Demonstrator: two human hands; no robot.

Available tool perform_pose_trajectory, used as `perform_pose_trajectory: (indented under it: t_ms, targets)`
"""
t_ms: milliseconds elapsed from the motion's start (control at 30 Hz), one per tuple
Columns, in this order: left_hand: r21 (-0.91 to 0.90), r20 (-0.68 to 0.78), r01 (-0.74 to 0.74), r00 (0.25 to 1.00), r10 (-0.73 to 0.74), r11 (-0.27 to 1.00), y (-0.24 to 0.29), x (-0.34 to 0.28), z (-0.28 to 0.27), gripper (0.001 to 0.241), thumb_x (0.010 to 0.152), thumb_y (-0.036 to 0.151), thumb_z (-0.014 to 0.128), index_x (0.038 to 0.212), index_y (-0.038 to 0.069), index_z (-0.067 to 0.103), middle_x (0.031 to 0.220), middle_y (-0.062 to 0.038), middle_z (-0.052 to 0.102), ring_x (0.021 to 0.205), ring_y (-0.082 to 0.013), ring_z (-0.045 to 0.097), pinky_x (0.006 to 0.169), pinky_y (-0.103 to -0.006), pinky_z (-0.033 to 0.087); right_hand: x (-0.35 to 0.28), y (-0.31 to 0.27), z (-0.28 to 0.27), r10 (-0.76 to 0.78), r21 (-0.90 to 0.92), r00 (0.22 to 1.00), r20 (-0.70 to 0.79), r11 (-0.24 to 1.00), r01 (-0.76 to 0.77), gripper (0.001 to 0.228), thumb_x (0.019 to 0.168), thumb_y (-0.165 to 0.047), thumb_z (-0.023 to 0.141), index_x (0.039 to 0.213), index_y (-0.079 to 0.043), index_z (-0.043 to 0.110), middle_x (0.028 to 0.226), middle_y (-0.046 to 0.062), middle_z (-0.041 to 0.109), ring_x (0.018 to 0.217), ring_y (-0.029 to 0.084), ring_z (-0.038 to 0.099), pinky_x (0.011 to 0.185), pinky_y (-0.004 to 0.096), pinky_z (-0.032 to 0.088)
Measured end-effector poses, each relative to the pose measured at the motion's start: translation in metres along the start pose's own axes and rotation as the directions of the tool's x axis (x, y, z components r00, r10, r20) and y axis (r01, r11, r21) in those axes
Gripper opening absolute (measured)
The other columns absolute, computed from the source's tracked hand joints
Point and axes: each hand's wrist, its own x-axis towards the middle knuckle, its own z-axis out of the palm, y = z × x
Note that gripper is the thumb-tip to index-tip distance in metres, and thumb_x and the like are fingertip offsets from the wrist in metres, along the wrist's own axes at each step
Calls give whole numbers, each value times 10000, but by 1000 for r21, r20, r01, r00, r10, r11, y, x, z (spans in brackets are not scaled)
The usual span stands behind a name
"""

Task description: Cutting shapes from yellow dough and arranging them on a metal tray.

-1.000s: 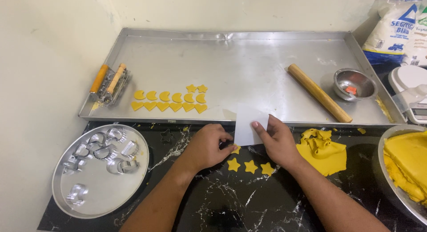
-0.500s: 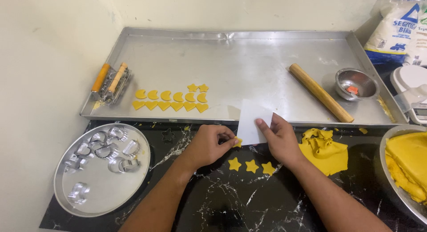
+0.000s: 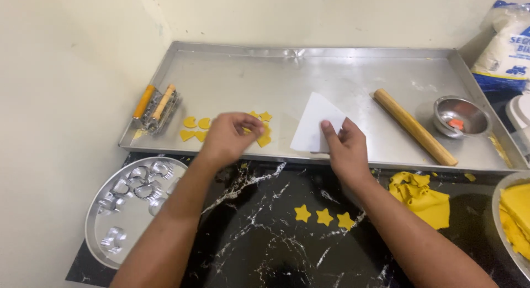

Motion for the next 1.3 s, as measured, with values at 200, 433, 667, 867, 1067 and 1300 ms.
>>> perform_pose_trajectory:
  t_ms: [200,433,667,867,1067,1300]
  targets:
    - [231,-168,53,986,-13,972,-46,51,-37,183,838,219,801,952,75,810,874,-85,806,784,-117,748,700,-292,571,51,9,43,-81,47,997,0,996,81,321,1035,-295,598,1126,11,615,805,81,709,654,127,677,591,308,596]
    - [205,-144,186,977,-158,961,-70,84,-35,199,822,189,798,978,66,804,853,-87,797,791,-151,766,758,-284,598,89,9,84,-52,-103,998,-32,993,49,351,1039,-324,606,1084,23,628,757,94,672,642,136,654,577,325,589]
    - [249,-129,308,950,-283,918,-77,81,-38,202,821,180,785,976,53,802,891,-103,800,804,-187,779,744,-322,626,81,7,90,17,-99,995,-95,995,-27,298,1035,-313,604,1085,-20,626,818,83,676,674,117,610,602,318,570]
    - [537,-172,176,980,-98,825,-52,69,-42,226,803,293,836,981,153,836,1016,-141,725,919,-280,716,870,-401,565,80,6,89,22,-217,996,-87,975,-40,301,1049,-312,596,1066,-13,614,803,80,685,676,125,620,617,321,550]
    - [512,-126,271,962,-241,815,-42,68,-38,212,824,312,813,1005,204,839,1077,-126,725,993,-275,722,936,-389,561,80,11,87,-95,-280,992,-79,957,69,291,1042,-319,602,1049,-29,624,815,95,712,680,142,619,637,324,512]
    - [545,-107,289,955,-276,787,-34,68,-36,211,846,308,806,1028,204,834,1104,-104,723,1024,-239,714,948,-392,554,80,11,86,-22,-341,998,-59,940,0,309,1048,-342,584,1034,-34,610,819,109,705,686,144,643,634,331,526]
